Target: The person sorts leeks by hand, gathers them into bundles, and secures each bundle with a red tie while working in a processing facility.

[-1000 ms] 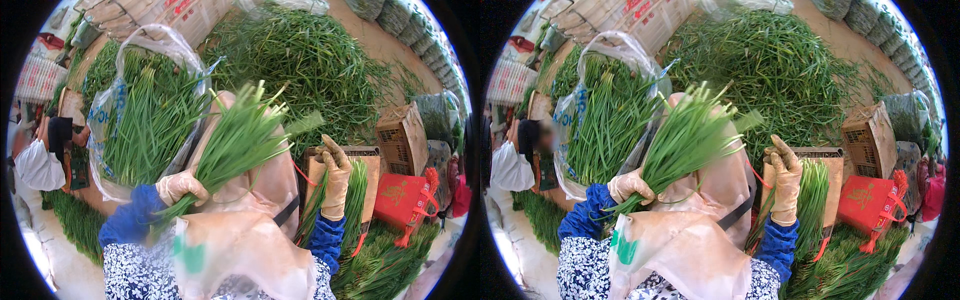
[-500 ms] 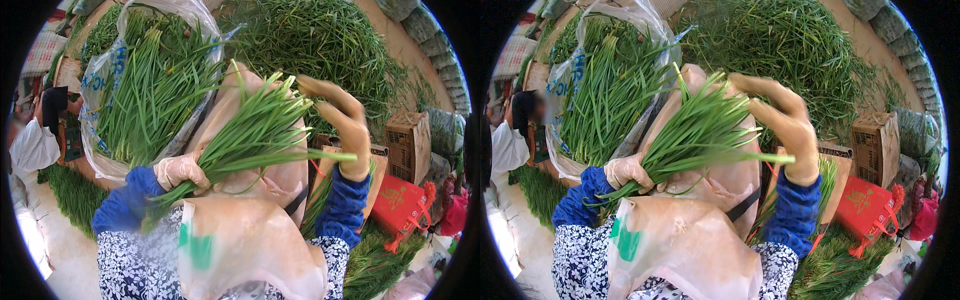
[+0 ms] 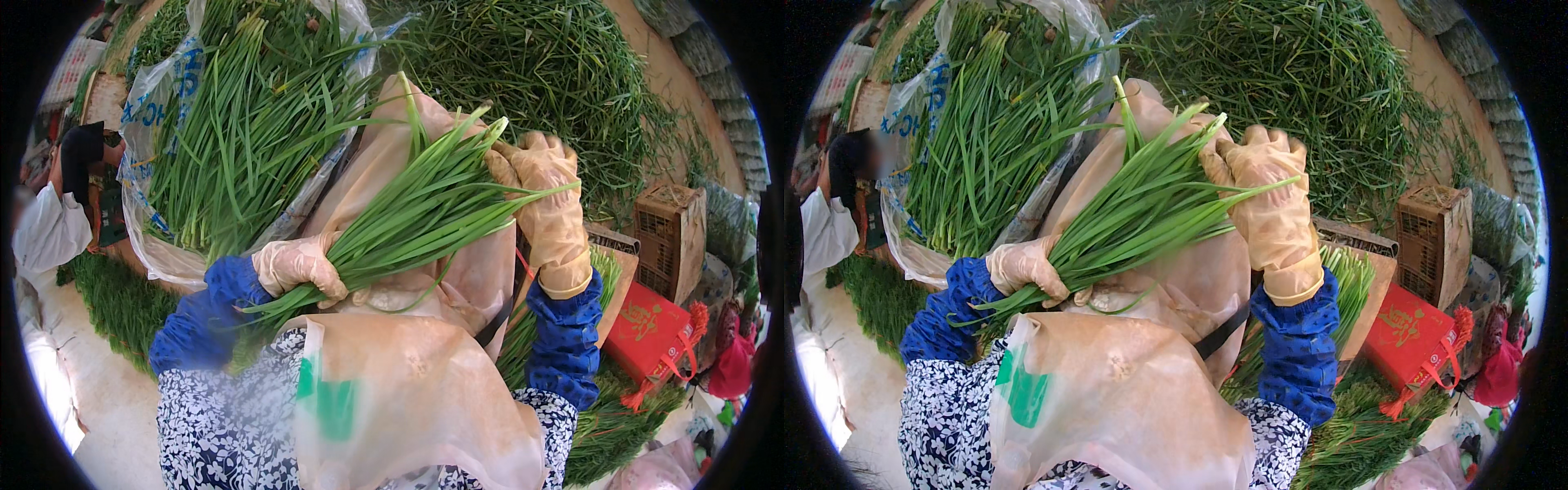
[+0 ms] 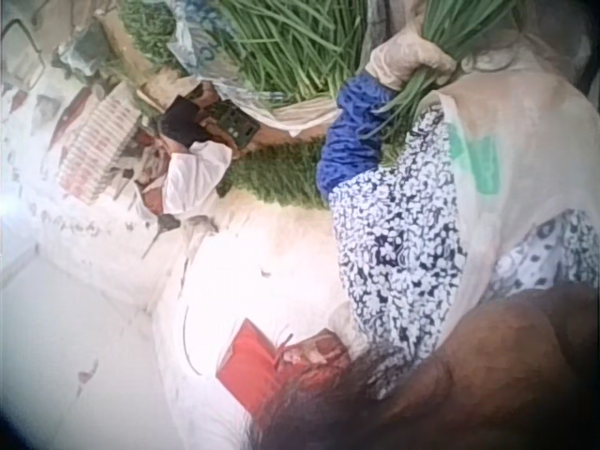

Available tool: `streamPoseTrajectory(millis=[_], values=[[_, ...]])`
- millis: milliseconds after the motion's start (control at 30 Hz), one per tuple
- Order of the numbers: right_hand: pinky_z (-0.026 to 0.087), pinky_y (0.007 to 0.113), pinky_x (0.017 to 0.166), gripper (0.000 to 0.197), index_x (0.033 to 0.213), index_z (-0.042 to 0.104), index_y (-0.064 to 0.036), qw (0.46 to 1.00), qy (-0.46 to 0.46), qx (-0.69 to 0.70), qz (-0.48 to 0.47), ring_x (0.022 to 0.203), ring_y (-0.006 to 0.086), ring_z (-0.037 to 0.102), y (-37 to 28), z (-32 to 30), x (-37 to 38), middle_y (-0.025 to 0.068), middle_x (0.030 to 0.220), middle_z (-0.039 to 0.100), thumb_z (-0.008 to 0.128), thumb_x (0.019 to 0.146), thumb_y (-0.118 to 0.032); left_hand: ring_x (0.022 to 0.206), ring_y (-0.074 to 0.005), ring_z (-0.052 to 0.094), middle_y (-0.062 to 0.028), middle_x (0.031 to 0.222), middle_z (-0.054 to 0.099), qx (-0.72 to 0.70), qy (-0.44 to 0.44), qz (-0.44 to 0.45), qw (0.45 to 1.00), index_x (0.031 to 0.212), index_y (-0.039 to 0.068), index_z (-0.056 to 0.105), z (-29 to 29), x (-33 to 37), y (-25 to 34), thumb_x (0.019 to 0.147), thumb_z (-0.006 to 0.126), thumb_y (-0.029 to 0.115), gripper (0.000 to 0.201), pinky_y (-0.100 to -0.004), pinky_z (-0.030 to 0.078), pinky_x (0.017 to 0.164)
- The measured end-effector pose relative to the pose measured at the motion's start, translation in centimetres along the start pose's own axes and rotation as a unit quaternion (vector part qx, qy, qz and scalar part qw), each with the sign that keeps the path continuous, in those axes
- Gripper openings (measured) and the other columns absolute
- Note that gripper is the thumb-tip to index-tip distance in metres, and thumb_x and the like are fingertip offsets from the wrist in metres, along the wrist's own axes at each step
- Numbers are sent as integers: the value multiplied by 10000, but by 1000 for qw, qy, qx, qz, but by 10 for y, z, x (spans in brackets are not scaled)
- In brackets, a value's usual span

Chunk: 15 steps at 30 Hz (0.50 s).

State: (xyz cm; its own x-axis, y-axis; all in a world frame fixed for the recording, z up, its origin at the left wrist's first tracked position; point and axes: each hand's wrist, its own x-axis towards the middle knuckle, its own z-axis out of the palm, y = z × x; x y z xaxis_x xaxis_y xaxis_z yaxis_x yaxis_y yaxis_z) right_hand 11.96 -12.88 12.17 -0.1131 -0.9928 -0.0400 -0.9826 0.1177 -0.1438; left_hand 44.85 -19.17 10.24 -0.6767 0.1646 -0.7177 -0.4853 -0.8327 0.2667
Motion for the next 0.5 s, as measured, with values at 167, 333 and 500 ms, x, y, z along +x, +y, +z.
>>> streamPoseTrajectory(millis=[167,333,500], values=[[338,516,1065,371,1096,713,-111,995,11,33,-89,1105,334,564,12,19,13,138,1106,670,591,890,-394,601,-152,597,-92,814,650,40,-32,16,999,1151,16,609,4,1,9,659,686,5,498,-267,467,518],[508,372,872,390,1120,714,-84,923,-139,357,41,913,238,674,19,29,21,115,1014,718,755,808,-314,647,-141,601,-74,834,648,55,-32,21,998,1186,26,595,2,3,7,670,681,-8,525,-266,472,559],[519,241,753,196,1061,718,17,697,-40,681,219,820,87,634,-3,36,12,33,940,719,699,883,-63,952,-111,610,-47,1149,669,126,-30,36,991,1397,50,501,13,3,9,682,677,-52,743,-267,486,820]])
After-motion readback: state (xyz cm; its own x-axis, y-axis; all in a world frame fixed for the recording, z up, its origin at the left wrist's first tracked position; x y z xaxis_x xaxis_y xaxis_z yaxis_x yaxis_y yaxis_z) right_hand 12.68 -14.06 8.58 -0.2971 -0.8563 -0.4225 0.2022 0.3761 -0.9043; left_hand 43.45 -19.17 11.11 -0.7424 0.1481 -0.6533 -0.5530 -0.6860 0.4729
